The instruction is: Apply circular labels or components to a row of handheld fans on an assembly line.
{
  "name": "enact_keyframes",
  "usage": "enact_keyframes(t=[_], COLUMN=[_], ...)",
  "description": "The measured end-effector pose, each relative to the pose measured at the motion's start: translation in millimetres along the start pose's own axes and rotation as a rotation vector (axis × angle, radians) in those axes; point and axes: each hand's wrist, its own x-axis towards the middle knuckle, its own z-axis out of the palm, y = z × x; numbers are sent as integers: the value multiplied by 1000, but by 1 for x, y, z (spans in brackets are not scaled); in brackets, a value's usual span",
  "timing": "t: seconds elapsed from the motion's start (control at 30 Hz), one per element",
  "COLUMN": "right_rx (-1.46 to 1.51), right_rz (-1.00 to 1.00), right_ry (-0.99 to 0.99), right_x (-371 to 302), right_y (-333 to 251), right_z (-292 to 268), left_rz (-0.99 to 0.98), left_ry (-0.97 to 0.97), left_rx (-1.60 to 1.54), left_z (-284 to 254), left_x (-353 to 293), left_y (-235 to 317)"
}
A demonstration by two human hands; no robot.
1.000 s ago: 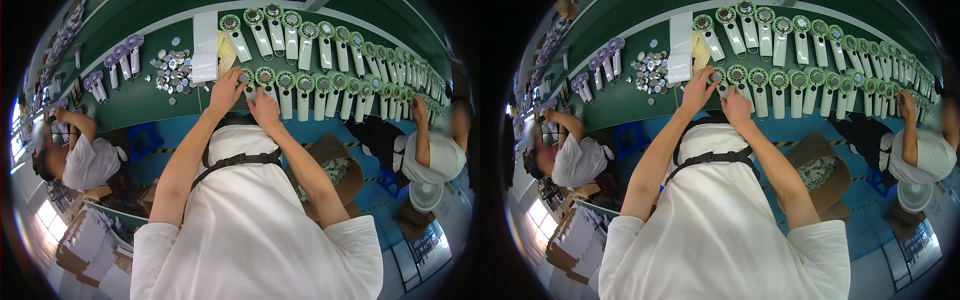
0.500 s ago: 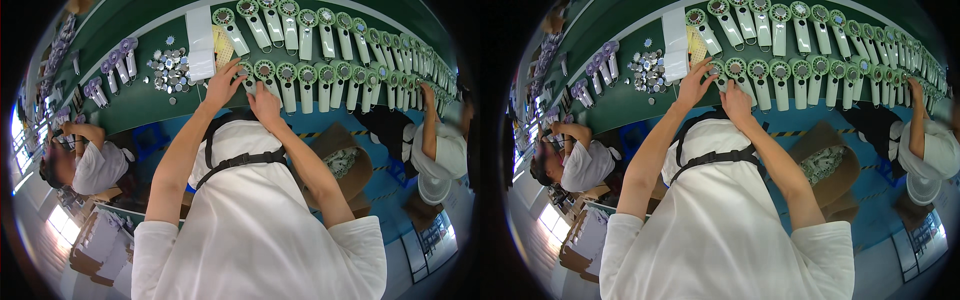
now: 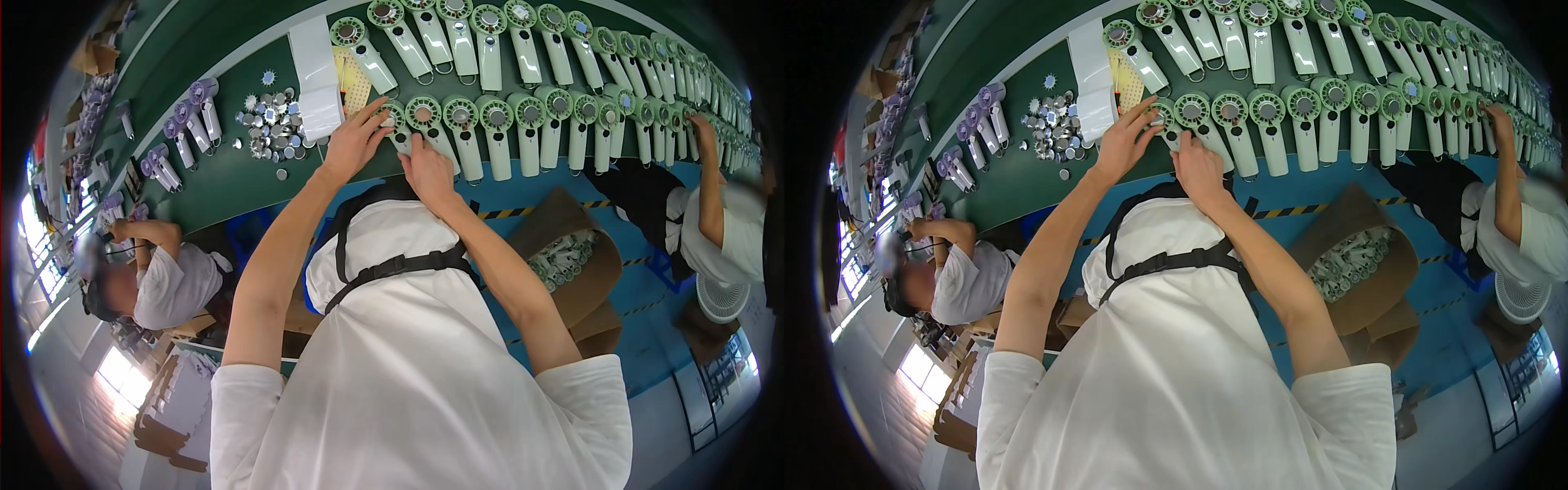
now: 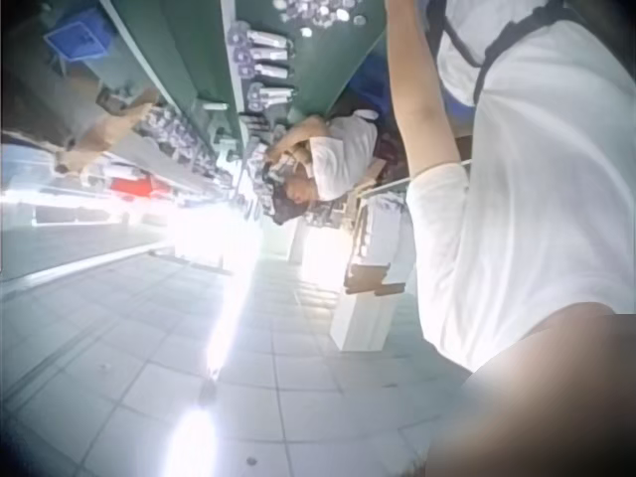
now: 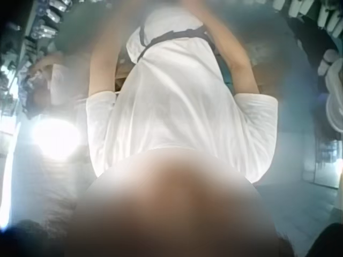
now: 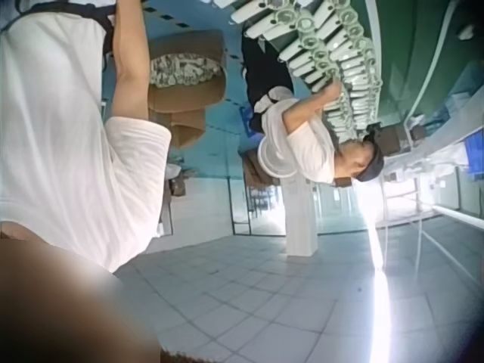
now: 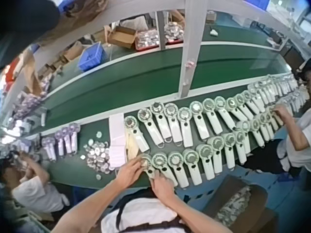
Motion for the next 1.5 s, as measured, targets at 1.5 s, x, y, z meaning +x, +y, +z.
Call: enact_keyframes(t=[1.5], right_rx=[1012], right_rz=[603], right_ry=[92], right_x=[92], right_y=[-142], right_z=[77], left_rz=[-710], left_ry=[203], left_rx=[-883], left_z=[-89], left_x=[-140], left_y=[-119])
